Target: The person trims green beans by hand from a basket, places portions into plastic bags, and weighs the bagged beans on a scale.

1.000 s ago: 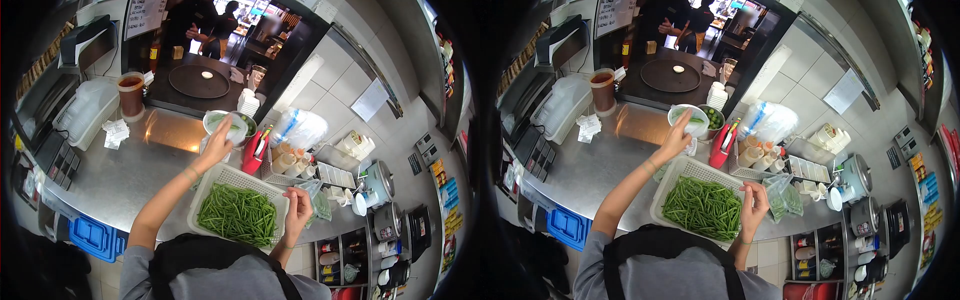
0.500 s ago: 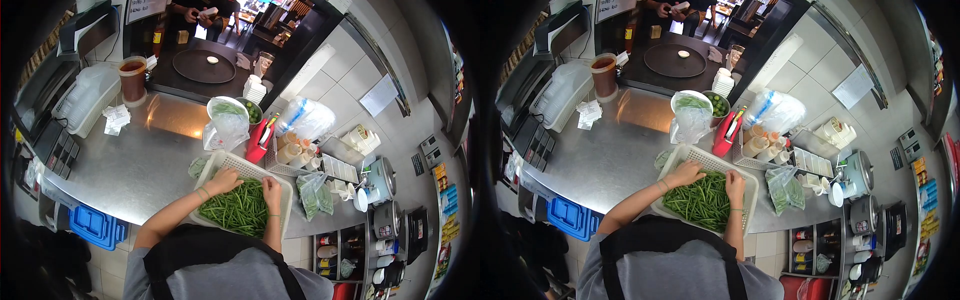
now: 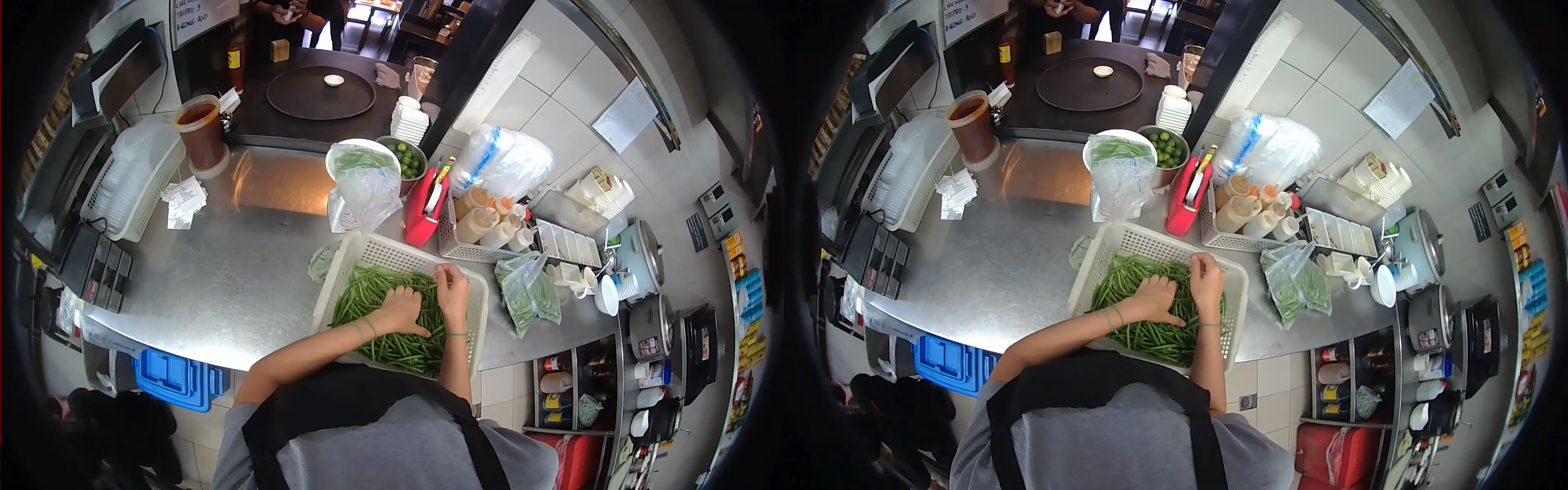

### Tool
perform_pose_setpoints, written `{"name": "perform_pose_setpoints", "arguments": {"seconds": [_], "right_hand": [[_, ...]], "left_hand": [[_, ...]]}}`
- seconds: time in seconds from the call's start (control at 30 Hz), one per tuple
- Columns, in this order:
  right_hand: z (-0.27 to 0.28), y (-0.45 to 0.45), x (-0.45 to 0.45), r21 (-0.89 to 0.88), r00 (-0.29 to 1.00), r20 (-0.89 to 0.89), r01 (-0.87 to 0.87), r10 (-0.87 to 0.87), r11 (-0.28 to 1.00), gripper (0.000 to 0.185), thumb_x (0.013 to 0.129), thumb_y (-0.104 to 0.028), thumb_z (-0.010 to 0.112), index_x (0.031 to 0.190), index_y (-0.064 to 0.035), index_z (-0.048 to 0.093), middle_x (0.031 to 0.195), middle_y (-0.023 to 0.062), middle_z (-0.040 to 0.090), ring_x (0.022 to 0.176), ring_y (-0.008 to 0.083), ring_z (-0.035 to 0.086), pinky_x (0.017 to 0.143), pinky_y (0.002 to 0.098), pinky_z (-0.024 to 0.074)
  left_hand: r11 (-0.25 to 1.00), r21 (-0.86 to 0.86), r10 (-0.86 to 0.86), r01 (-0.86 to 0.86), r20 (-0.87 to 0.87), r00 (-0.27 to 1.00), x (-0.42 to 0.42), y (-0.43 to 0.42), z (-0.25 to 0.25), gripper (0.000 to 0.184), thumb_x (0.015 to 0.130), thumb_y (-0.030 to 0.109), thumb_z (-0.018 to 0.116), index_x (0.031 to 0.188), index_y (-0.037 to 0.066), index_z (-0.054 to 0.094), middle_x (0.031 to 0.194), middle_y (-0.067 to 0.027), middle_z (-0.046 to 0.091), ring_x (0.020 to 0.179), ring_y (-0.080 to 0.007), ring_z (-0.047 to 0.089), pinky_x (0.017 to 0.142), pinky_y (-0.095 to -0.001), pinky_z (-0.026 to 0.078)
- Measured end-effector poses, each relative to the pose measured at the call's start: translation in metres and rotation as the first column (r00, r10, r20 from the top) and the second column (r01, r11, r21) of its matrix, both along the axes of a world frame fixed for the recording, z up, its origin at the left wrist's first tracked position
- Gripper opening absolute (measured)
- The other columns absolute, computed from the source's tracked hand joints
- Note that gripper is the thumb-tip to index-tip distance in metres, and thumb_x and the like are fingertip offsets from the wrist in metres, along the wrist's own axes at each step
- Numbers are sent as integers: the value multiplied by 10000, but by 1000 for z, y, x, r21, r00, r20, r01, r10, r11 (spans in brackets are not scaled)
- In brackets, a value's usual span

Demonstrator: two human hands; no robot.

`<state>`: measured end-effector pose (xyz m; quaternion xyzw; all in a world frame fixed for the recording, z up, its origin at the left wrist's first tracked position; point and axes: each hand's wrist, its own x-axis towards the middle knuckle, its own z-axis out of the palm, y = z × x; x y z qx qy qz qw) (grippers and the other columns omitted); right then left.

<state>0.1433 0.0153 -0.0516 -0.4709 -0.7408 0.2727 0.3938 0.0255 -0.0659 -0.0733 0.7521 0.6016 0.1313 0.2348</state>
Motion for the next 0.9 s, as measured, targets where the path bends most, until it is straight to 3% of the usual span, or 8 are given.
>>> {"name": "perform_pose_setpoints", "arguments": {"seconds": [0.1, 0.2, 0.33, 0.43, 0.57, 0.7, 0.8, 0.9], "right_hand": [[-5, 1, 4, 19, 1000, -1, -3, 3, 1000, 163, 878, -128, 563, 868, 28, 611, 708, 130, 638, 632, 189, 632, 592, 290, 478], [-4, 2, 4, 29, 1000, 4, -1, 1, 1000, 162, 886, -118, 559, 872, 35, 612, 709, 95, 648, 639, 138, 632, 599, 260, 491], [3, 1, 7, -11, 999, 0, 33, -33, 999, 174, 889, -123, 557, 885, 41, 615, 720, 99, 648, 648, 136, 629, 601, 260, 490], [6, 3, 14, -36, 998, -14, 53, -54, 998, 185, 895, -127, 551, 892, 47, 615, 734, 98, 649, 657, 132, 627, 601, 257, 486], [1, 8, 22, -82, 994, -105, 28, -37, 996, 195, 904, -138, 539, 908, 40, 619, 773, 91, 652, 689, 132, 630, 625, 245, 476], [6, 7, 24, -325, 946, -320, -160, 51, 932, 283, 931, -239, 502, 953, 18, 620, 808, 95, 653, 701, 160, 621, 677, 269, 483], [18, -1, 21, -520, 926, -361, -299, 112, 800, 443, 958, -383, 408, 1040, 2, 612, 903, 111, 653, 790, 185, 626, 766, 299, 476], [22, -6, 16, -606, 899, -366, -426, 240, 672, 567, 960, -483, 326, 1129, -8, 588, 990, 122, 641, 899, 207, 612, 839, 331, 453]], "left_hand": [[996, -23, 81, -81, -16, 997, 4, 1, 11, 909, 565, 684, 688, 1040, -70, 507, 1033, -228, 533, 1017, -353, 473, 900, -478, 332], [957, 248, 158, -147, -25, 987, 19, -12, 1, 846, 564, 623, 726, 1027, -50, 507, 981, -217, 559, 959, -343, 485, 863, -468, 325], [971, 228, 64, -73, 47, 997, 19, -16, 2, 657, 602, 444, 769, 1001, -1, 496, 852, -167, 604, 913, -341, 521, 803, -458, 339], [1000, 13, -14, 12, 202, 979, 6, -11, 8, 572, 644, 376, 743, 1012, 21, 486, 821, -166, 616, 855, -345, 584, 771, -488, 371], [994, -71, -59, 85, 313, 948, -15, -6, 5, 460, 729, 275, 660, 1037, 13, 442, 801, -193, 610, 778, -348, 619, 679, -448, 456], [974, -192, -5, 116, 500, 866, -32, -12, 18, 347, 778, 226, 603, 1033, 61, 437, 812, -176, 599, 773, -354, 610, 681, -425, 447], [970, -220, 43, 105, 580, 814, -43, -21, 37, 299, 816, 197, 595, 1046, 85, 440, 809, -169, 563, 746, -272, 577, 671, -396, 427], [997, 46, -74, 58, 631, 772, -52, -19, 24, 279, 819, 194, 592, 1032, 83, 450, 853, -147, 574, 785, -271, 581, 711, -382, 431]]}}
